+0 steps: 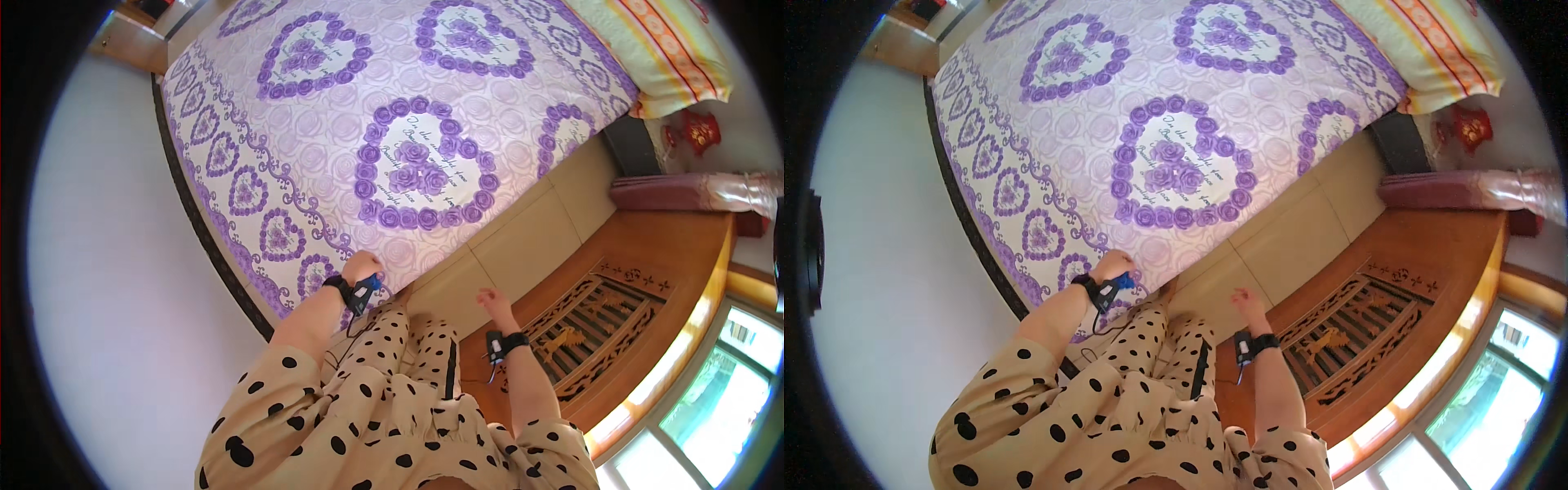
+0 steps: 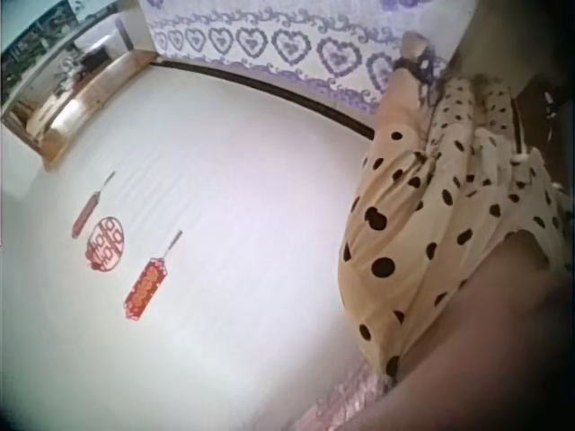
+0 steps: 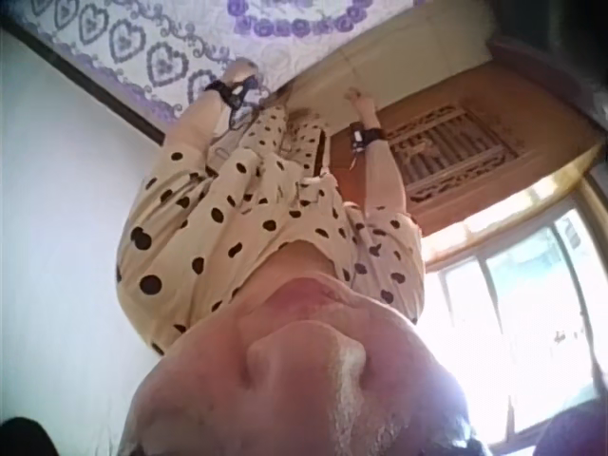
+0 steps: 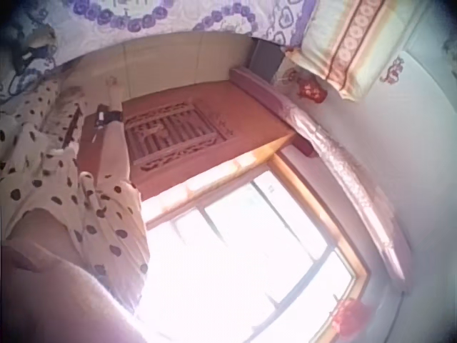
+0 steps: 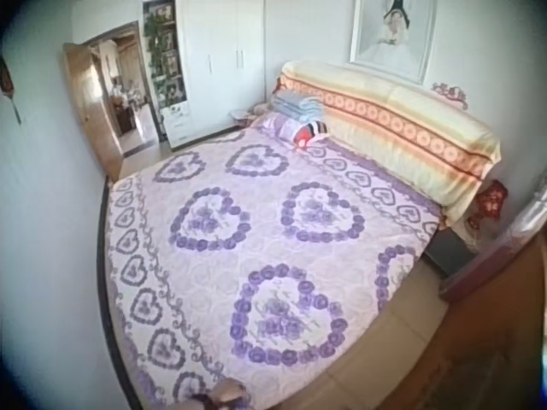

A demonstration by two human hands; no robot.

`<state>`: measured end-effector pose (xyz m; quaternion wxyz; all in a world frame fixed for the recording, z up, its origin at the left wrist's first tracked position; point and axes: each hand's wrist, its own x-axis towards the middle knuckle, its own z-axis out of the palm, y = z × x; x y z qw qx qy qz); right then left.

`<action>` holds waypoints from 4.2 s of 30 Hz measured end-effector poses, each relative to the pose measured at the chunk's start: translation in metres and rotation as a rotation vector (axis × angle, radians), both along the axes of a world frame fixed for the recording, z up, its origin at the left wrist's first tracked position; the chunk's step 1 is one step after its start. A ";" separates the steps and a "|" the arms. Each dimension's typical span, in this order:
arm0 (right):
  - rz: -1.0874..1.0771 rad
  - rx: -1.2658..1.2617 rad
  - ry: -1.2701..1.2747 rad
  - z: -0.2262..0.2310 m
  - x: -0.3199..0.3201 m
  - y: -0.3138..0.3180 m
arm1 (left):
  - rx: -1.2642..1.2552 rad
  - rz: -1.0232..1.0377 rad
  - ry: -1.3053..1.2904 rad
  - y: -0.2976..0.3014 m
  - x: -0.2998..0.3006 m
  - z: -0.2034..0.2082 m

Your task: Clean and tidy various surfaces in a bedroom including shelves, a wardrobe, a bed, and a window sill.

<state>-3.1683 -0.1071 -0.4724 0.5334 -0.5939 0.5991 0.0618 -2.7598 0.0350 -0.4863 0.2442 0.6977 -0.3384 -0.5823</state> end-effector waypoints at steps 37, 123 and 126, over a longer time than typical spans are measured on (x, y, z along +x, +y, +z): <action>1.312 -0.233 0.060 -0.059 -0.015 -0.284 | 0.295 -0.222 0.071 -0.201 -0.229 -0.042; 1.052 -0.844 -0.136 0.022 0.215 -0.754 | 0.345 0.143 -0.114 -0.586 -0.137 0.022; 0.942 -0.823 0.077 0.023 0.240 -0.811 | 0.232 0.176 -0.339 -0.646 -0.098 0.036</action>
